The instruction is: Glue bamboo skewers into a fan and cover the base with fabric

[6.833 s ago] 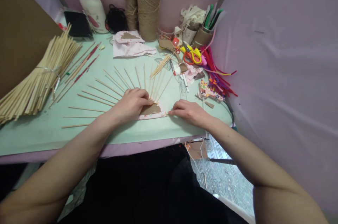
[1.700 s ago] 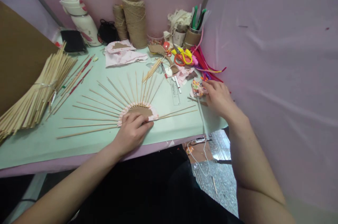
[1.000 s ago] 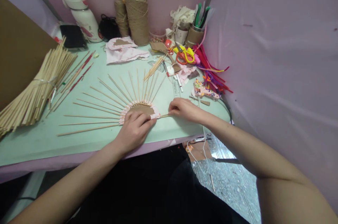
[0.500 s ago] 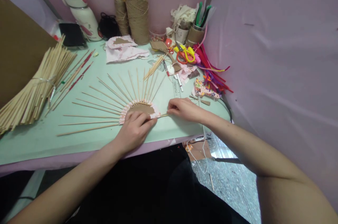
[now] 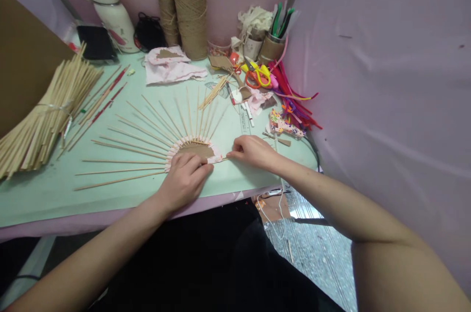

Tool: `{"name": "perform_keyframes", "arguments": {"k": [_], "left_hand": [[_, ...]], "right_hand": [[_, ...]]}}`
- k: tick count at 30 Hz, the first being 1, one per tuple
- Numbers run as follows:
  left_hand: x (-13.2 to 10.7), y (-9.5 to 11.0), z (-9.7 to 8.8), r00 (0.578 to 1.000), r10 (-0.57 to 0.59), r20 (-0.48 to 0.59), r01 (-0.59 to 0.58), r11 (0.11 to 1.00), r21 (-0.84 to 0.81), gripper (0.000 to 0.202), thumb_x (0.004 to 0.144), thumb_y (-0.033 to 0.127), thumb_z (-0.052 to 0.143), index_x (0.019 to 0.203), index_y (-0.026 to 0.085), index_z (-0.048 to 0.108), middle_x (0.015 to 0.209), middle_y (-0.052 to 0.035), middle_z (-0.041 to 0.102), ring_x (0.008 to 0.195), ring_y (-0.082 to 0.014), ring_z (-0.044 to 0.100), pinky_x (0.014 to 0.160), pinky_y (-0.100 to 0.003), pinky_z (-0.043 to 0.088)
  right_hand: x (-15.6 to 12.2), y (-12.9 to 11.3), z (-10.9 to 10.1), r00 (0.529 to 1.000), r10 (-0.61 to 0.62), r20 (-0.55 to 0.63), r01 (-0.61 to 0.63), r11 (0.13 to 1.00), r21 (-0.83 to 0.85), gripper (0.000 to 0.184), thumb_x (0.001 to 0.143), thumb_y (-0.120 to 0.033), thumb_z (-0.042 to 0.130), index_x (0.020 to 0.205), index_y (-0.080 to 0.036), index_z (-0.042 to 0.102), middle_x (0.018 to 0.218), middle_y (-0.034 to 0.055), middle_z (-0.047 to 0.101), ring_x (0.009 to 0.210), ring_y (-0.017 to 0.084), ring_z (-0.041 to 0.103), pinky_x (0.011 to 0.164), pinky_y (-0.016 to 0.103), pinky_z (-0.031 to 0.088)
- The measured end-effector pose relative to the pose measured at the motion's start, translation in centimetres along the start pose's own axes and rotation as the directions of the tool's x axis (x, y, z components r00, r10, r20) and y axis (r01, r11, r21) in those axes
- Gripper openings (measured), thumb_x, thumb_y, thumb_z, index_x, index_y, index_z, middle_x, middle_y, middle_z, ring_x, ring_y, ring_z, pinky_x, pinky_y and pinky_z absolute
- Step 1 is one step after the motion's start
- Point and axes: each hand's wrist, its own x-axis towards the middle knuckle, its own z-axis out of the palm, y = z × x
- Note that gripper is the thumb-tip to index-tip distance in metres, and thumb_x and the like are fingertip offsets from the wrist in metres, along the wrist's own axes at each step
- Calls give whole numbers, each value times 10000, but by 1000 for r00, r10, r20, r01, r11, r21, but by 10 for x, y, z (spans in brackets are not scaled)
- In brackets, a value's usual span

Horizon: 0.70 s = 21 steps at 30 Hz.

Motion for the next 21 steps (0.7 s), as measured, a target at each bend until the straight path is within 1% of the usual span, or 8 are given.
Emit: {"name": "perform_keyframes", "arguments": {"k": [2, 7, 10, 15, 21], "left_hand": [[0, -1, 0, 1000, -10, -17, 9, 1000, -10, 182, 933, 119, 490, 899, 141, 667, 892, -74, 685, 884, -220, 542, 782, -376, 394], [-1, -5, 5, 999, -38, 0, 37, 996, -77, 219, 934, 100, 460, 1031, 122, 656, 1008, -103, 692, 984, -243, 577, 832, -380, 452], [-2, -6, 7, 999, -51, 1, 51, 995, -91, 237, 942, 103, 444, 1043, 104, 659, 1024, -122, 690, 983, -247, 585, 850, -392, 474], [-1, -6, 5, 996, -67, 54, 72, 994, -80, 260, 958, 127, 429, 1021, 118, 681, 1029, -108, 697, 946, -237, 600, 857, -390, 495], [0, -8, 5, 995, -68, 79, 76, 993, -94, 278, 964, 144, 422, 1012, 127, 696, 1034, -101, 703, 945, -237, 608, 853, -392, 505]], "right_hand": [[1, -1, -2, 1000, 18, 20, -18, 1000, -13, 275, 831, -431, 648, 680, -204, 611, 695, 8, 644, 652, 147, 543, 581, 268, 309], [6, -5, -7, 994, 62, 92, -56, 996, -68, 292, 820, -456, 653, 677, -204, 614, 685, 5, 634, 642, 143, 531, 563, 266, 295], [7, -6, -9, 990, 84, 116, -74, 994, -85, 291, 819, -461, 653, 688, -203, 624, 700, 9, 640, 644, 143, 531, 558, 265, 292], [7, -8, -11, 988, 86, 130, -73, 992, -100, 277, 829, -445, 650, 705, -199, 633, 716, 16, 647, 645, 142, 531, 556, 265, 294], [8, -9, -11, 987, 87, 136, -70, 990, -119, 279, 835, -449, 647, 708, -202, 621, 723, 17, 650, 657, 149, 541, 557, 266, 296]]}}
